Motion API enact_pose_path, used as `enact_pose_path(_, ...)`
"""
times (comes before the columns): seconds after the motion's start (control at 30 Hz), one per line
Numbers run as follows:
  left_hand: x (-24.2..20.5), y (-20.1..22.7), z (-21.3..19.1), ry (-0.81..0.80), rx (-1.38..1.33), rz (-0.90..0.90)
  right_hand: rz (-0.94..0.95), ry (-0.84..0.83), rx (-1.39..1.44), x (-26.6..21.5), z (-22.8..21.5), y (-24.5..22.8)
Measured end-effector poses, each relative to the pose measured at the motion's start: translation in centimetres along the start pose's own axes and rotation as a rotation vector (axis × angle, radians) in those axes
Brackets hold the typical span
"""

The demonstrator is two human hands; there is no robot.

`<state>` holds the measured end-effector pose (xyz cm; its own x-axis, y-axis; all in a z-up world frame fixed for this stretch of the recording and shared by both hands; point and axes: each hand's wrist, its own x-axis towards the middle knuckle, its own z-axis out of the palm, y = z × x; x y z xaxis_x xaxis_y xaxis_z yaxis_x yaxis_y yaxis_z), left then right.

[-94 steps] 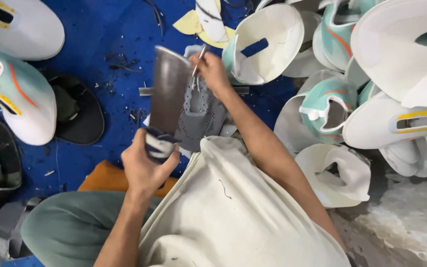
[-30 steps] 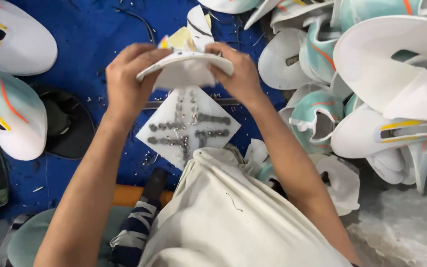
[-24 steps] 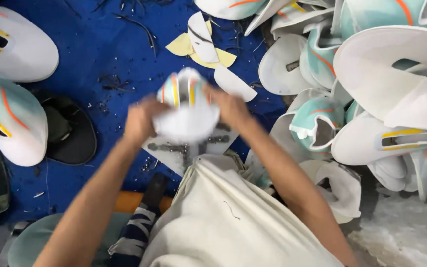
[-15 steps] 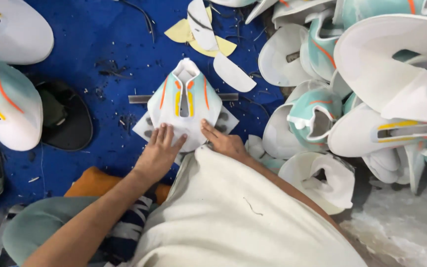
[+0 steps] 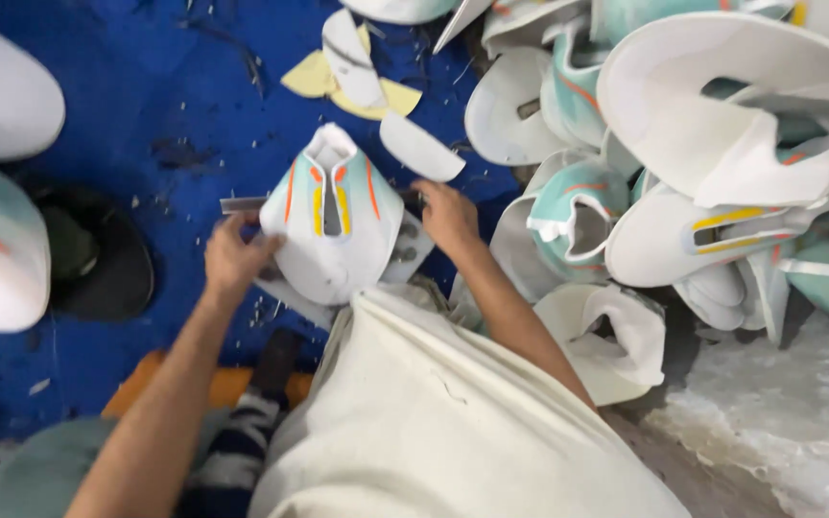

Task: The person punches holes in shoe uppers using a manual punch tool and a template.

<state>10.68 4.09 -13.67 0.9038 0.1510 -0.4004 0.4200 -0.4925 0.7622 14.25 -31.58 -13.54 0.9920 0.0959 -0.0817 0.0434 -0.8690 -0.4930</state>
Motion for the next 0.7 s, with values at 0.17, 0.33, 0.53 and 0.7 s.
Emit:
enact_pose_path(0.17, 1.6, -2.5, 4.7, 0.124, 0.242, 0.254, 0.053, -0.044, 0.006, -3.1, -0.8, 0.8)
enact_pose_path(0.33, 0.0, 3.3, 0.6, 0.110, 0.101, 0.025, 0.000, -0.036, 0.056, -1.6, -0.2, 1.9)
enact_pose_path(0.53, -0.3, 1.9, 0.8, -0.013, 0.113, 0.023, 0.062, -0.008, 0.090, -1.6, 0.4, 2.6)
enact_pose_path(0.7, -6.7, 3.6, -2.5, 0.069, 0.507, 0.517, 0.265, 0.026, 0.950, -0.8, 1.5, 2.4)
